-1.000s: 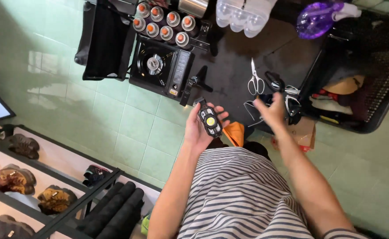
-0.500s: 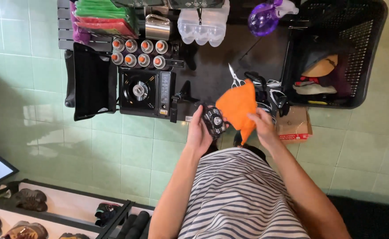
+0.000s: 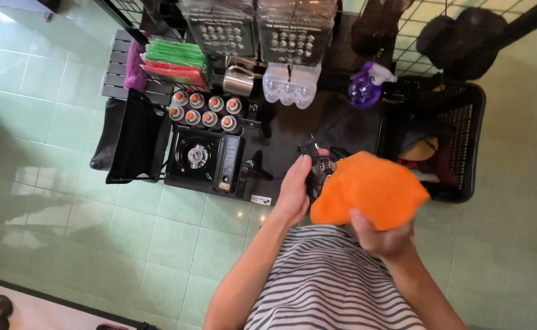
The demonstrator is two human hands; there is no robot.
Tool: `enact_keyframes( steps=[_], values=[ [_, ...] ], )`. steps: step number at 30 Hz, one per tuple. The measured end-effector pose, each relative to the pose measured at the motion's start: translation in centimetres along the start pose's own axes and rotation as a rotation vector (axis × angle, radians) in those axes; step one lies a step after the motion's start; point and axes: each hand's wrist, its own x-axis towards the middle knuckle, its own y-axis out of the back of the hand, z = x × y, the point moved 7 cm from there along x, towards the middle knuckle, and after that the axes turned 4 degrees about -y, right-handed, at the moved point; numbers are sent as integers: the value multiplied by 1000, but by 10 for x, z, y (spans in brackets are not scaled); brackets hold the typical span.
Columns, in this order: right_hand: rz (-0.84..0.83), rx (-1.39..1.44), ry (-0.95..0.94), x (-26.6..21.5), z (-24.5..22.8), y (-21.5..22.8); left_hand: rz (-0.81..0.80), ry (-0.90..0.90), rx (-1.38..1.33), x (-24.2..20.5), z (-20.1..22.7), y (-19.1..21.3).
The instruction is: Sorting various items from a laundry basket and then cleaning a small electronic device with a spray bottle and cloth.
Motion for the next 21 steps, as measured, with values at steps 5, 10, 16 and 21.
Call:
enact_keyframes(
  steps=[5, 10, 16, 21],
  values=[
    [-300, -246, 158, 49, -65, -64, -150, -365, 618, -24, 28, -42],
    [-520, -314, 176, 23, -40, -81, 81, -324, 592, -45, 72, -65],
    [-512, -424, 345, -9, -13, -100, 354, -208, 322, -36, 70, -23],
    [-92, -114, 1225, -14, -69, -104, 317, -242, 33, -31, 37, -8]
  ],
)
